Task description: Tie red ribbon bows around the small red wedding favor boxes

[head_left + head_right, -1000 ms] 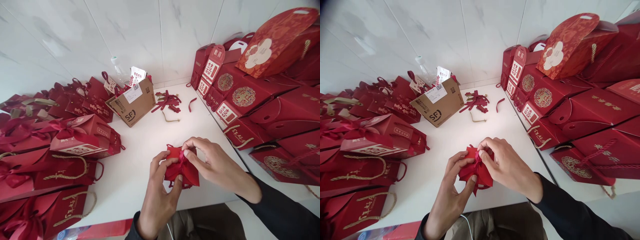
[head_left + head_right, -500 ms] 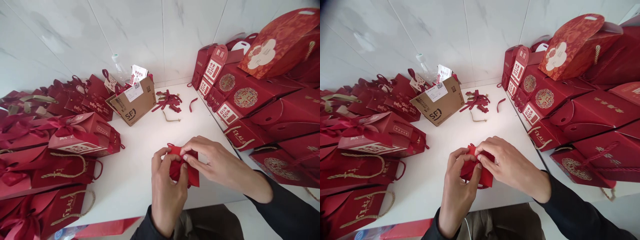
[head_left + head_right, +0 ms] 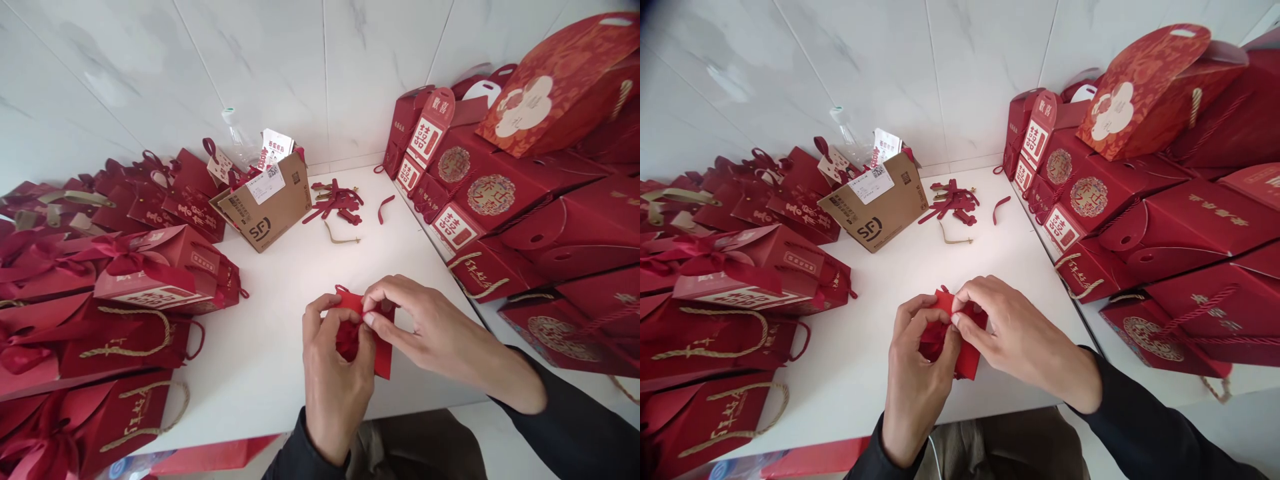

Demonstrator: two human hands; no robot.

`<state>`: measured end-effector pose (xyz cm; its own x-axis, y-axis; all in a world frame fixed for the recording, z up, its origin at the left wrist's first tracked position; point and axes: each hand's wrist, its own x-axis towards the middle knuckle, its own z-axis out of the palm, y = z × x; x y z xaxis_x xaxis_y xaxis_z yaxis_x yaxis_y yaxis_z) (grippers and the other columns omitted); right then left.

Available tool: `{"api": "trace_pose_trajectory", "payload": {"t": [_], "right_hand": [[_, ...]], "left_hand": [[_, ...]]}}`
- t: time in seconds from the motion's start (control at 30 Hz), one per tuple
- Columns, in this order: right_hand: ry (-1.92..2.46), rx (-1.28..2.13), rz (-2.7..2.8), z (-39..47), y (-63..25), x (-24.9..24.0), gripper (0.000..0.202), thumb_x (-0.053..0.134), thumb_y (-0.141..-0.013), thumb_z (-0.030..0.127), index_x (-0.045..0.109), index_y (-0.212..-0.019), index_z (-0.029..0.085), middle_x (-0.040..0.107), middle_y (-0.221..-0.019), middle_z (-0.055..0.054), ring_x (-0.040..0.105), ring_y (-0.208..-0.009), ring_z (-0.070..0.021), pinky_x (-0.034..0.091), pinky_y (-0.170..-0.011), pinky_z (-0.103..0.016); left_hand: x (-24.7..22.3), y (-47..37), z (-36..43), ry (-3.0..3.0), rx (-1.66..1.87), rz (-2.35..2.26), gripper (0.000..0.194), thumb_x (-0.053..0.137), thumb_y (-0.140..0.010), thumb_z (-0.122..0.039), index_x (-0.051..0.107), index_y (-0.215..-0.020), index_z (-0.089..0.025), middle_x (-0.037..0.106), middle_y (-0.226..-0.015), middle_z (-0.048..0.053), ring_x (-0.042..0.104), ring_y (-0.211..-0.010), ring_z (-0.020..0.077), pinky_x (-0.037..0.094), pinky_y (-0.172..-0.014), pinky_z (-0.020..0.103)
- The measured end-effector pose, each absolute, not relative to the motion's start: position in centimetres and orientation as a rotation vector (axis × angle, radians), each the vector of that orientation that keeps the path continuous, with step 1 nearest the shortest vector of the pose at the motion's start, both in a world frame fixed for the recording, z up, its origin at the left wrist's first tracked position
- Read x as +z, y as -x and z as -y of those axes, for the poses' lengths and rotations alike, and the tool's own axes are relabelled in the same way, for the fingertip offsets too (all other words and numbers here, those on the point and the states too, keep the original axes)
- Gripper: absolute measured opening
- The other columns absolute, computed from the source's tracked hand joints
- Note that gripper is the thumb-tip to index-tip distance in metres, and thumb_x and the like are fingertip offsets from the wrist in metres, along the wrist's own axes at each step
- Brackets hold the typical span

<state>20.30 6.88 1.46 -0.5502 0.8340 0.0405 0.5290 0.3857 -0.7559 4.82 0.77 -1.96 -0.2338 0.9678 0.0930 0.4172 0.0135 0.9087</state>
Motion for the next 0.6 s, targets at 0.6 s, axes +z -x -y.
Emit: {"api": "trace_pose_trajectory", "payload": {"t": [0.6], "right_hand": [[1.239,1.101,2.209,-7.2,-21.2,1.3,0.018,0.053,-0.099,0.026,0.069,-0.108,0.027,0.073,-0.097,0.0,0.064,-0.083,-0.0168,0.05,-0.074,-0.03]], "left_hand": [[-2.1,-3.6,-1.1,-1.276,1.286,-1.555,0.018,0.056,-0.101,-0.032,0.07,-0.092,-0.025,0.063,-0.116,0.004,0.063,-0.114,0.0169,0.053,-0.093,0.027]]}}
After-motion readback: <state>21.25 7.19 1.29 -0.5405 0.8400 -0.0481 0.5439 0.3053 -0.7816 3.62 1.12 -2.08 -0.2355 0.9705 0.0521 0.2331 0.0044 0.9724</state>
